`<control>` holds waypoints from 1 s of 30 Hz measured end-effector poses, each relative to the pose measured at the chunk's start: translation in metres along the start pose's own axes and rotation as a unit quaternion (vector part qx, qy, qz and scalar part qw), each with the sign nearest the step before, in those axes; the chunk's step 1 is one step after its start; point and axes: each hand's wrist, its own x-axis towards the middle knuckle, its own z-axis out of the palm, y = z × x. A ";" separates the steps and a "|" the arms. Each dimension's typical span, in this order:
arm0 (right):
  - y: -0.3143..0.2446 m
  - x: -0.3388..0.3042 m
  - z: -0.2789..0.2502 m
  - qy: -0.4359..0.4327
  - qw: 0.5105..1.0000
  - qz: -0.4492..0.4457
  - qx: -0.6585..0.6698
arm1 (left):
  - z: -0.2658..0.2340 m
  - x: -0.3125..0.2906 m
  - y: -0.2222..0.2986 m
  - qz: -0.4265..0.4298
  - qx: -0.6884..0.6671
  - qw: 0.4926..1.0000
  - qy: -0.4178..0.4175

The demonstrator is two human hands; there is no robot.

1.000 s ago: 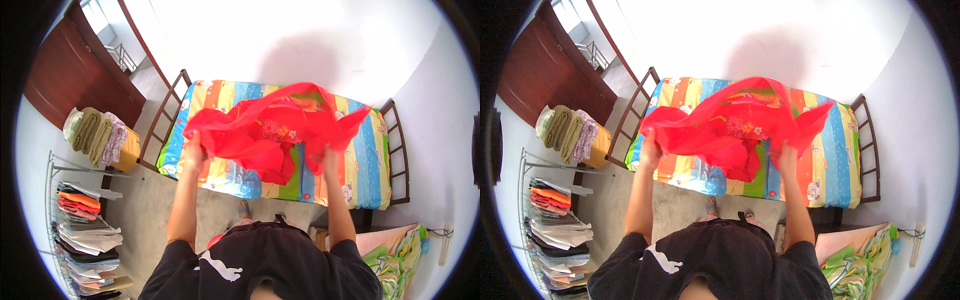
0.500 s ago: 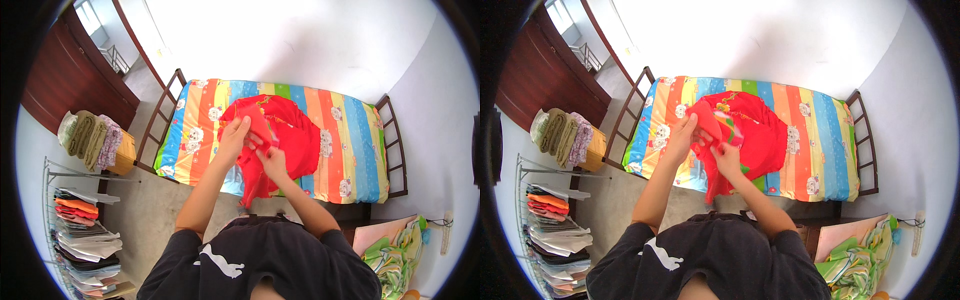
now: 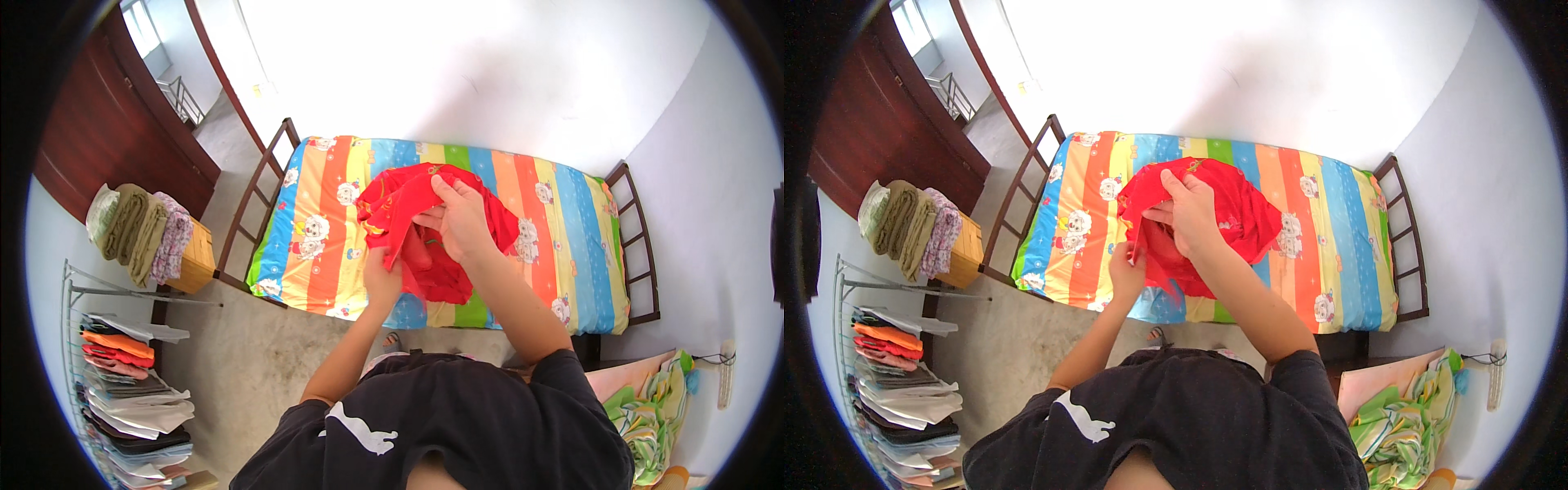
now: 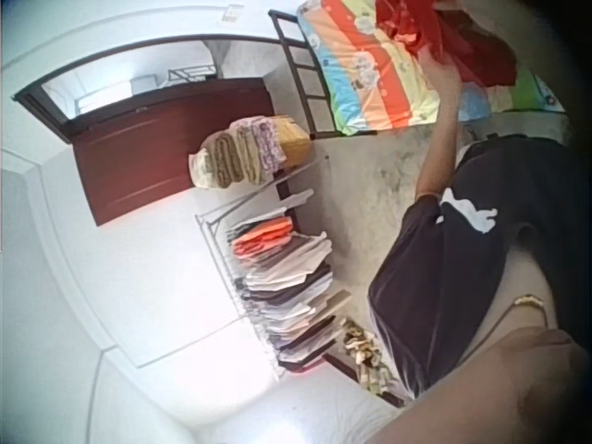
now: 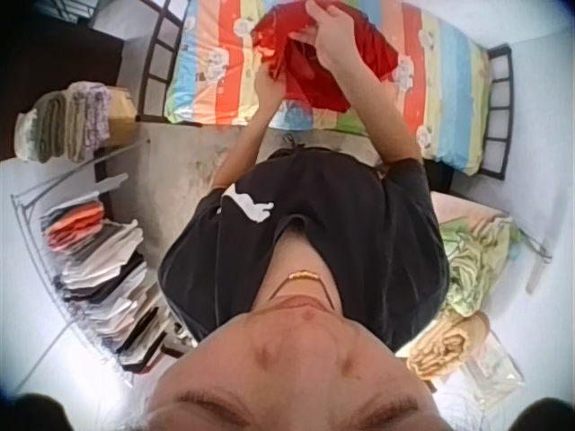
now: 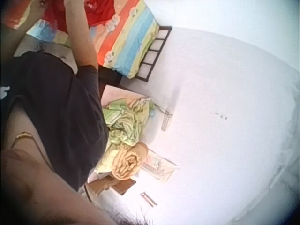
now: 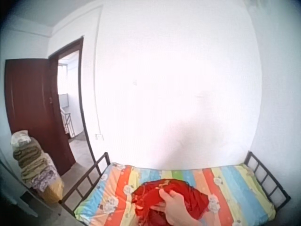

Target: The person folds a large green and white blanket, then spreads a large red cloth across a bed, smoothing the red cloth with their hands.

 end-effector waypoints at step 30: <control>0.003 0.016 0.010 -0.056 0.988 -0.143 0.003 | -0.027 0.039 0.083 0.034 -0.178 0.973 -0.142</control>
